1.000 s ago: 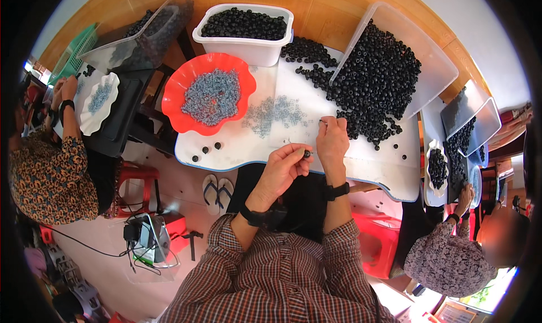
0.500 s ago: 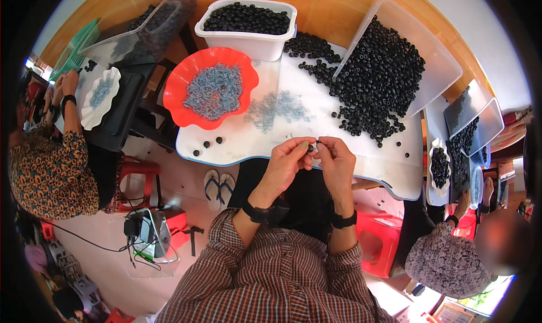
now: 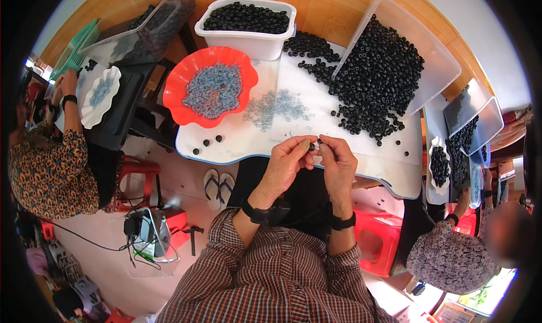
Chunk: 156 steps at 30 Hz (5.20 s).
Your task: Sorting and inspecting small black plastic components at a workstation.
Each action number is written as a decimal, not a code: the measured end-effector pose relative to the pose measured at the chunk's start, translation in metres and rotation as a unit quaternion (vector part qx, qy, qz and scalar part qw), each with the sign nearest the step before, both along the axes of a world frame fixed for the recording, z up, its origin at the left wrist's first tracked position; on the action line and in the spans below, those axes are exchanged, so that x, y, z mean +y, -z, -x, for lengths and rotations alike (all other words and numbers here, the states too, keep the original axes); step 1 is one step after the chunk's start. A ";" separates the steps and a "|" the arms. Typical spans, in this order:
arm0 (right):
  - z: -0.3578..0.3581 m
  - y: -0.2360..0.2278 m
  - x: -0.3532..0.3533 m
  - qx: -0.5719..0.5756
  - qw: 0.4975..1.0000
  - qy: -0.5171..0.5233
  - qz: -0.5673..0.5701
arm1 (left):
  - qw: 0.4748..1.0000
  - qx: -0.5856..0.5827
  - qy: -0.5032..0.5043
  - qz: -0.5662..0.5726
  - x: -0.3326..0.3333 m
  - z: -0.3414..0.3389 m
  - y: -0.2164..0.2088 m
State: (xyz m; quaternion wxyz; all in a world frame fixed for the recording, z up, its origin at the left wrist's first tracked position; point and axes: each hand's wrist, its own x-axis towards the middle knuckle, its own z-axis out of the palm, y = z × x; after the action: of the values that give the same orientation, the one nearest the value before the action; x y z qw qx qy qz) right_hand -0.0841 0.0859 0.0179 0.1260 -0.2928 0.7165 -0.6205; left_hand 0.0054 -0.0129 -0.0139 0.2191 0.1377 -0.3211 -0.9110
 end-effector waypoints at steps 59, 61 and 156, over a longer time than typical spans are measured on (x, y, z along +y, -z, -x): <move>-0.012 -0.003 -0.006 -0.013 0.996 -0.044 0.079 | 0.998 -0.005 -0.066 0.013 0.004 -0.003 -0.012; -0.010 -0.002 -0.006 -0.013 0.996 -0.046 0.080 | 0.998 -0.011 -0.067 0.014 0.004 -0.004 -0.015; 0.029 0.043 -0.005 0.210 0.972 0.103 -0.032 | 0.984 -0.008 -0.022 -0.179 -0.076 0.033 -0.046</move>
State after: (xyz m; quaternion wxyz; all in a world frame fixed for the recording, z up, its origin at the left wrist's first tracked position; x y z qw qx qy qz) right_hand -0.1126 0.0814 -0.0252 -0.0823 -0.3372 0.7725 -0.5318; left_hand -0.0273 -0.0888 0.0324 0.2085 0.1893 -0.1518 -0.9475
